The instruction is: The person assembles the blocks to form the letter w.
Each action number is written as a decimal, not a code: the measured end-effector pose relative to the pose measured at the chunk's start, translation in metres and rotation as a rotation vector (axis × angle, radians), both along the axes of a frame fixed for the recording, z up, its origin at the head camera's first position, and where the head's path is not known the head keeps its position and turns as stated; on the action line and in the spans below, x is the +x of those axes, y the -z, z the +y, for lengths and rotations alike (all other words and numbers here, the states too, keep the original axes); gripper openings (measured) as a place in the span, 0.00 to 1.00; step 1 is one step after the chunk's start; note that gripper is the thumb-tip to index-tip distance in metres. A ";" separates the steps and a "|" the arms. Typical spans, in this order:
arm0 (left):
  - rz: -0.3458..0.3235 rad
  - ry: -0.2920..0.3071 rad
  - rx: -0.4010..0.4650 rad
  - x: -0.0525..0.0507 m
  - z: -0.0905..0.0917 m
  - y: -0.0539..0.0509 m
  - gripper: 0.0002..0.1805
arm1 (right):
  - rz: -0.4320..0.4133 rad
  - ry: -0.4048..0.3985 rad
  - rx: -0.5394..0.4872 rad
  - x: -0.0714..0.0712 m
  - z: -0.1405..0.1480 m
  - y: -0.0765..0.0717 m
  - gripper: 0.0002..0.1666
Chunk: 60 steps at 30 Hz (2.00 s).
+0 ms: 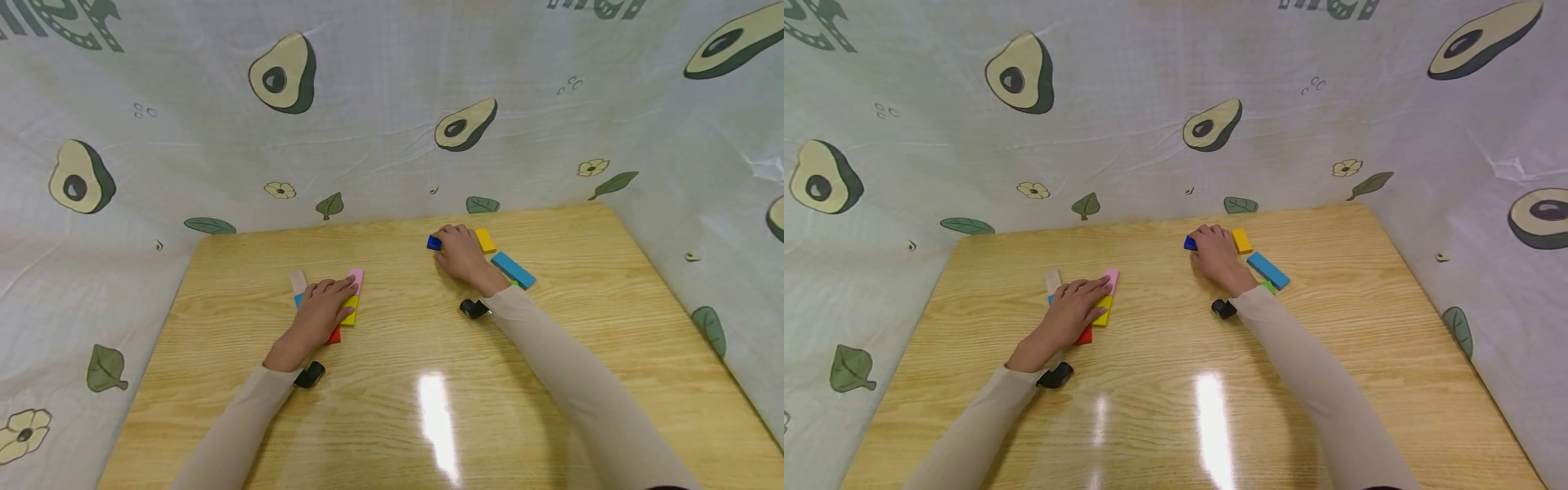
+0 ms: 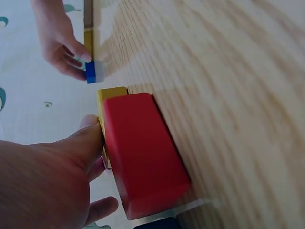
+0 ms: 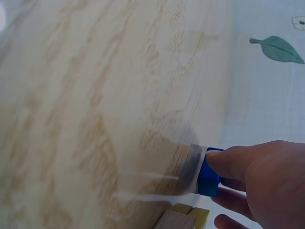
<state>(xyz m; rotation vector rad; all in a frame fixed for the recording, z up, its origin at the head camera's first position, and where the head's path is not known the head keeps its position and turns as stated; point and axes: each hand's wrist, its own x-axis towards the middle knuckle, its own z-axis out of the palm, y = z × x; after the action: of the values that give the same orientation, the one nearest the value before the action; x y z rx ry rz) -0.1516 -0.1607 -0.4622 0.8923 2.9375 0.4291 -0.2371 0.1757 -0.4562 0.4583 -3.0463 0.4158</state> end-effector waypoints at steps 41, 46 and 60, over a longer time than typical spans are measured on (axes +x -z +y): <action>-0.040 -0.016 0.000 0.000 0.002 -0.002 0.27 | 0.014 -0.104 -0.113 0.007 -0.072 -0.002 0.18; -0.036 -0.027 -0.015 0.000 0.003 -0.002 0.26 | 0.020 -0.139 -0.112 0.008 -0.087 -0.001 0.17; -0.038 -0.024 -0.031 0.000 0.004 -0.005 0.27 | 0.024 -0.167 -0.110 0.005 -0.112 0.005 0.16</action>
<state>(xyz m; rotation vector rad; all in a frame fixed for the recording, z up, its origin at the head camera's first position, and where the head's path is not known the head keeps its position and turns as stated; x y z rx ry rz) -0.1513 -0.1571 -0.4575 0.8371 2.9143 0.3964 -0.2316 0.0639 -0.4611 0.7083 -2.9538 0.5766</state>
